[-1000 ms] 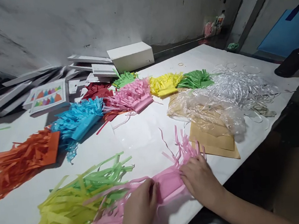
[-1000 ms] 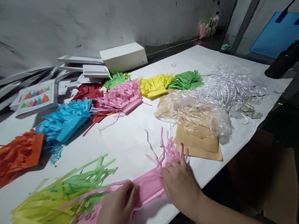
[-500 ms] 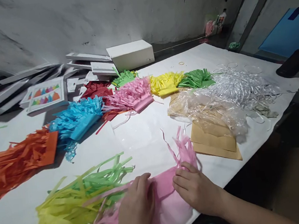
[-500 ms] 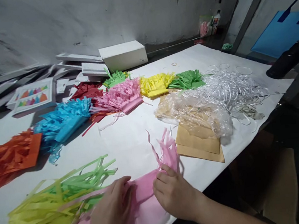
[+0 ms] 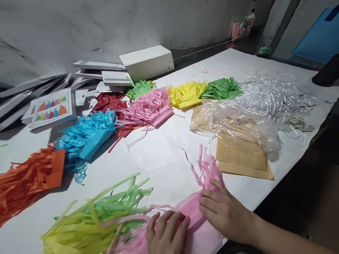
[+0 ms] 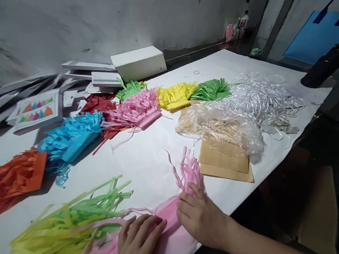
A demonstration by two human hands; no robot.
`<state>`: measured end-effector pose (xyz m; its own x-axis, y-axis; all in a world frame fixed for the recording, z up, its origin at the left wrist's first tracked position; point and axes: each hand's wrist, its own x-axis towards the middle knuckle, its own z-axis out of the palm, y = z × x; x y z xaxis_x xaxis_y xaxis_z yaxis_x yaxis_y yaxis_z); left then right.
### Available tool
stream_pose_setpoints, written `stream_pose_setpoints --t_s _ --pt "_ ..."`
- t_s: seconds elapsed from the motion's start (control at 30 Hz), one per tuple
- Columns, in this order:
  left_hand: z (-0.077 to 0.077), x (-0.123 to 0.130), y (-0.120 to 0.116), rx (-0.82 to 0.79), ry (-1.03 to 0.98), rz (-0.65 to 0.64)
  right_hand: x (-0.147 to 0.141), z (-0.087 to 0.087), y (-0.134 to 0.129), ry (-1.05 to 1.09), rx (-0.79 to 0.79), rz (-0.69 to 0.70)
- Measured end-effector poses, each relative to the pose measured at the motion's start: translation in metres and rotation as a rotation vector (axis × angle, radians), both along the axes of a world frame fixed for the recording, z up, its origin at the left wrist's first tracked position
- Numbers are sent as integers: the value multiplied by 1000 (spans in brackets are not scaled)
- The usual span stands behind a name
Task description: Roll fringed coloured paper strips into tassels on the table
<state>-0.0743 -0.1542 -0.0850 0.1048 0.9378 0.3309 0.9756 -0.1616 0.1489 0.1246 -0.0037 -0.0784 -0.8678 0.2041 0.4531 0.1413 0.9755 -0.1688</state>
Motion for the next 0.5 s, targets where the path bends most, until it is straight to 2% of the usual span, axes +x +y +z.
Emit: stream_pose_setpoints --t_s 0.1,0.2,0.4,0.5 --pt "1 5 -5 -2 -67 61 4 2 2 2 -24 -32" --pt "8 13 -1 -22 -175 167 -1 7 3 8 -85 -105" --pt "23 10 20 -357 -179 427 -25 14 4 -56 -100 -355" --pt "23 5 27 -417 -162 466 -28 14 5 -48 -92 -407"
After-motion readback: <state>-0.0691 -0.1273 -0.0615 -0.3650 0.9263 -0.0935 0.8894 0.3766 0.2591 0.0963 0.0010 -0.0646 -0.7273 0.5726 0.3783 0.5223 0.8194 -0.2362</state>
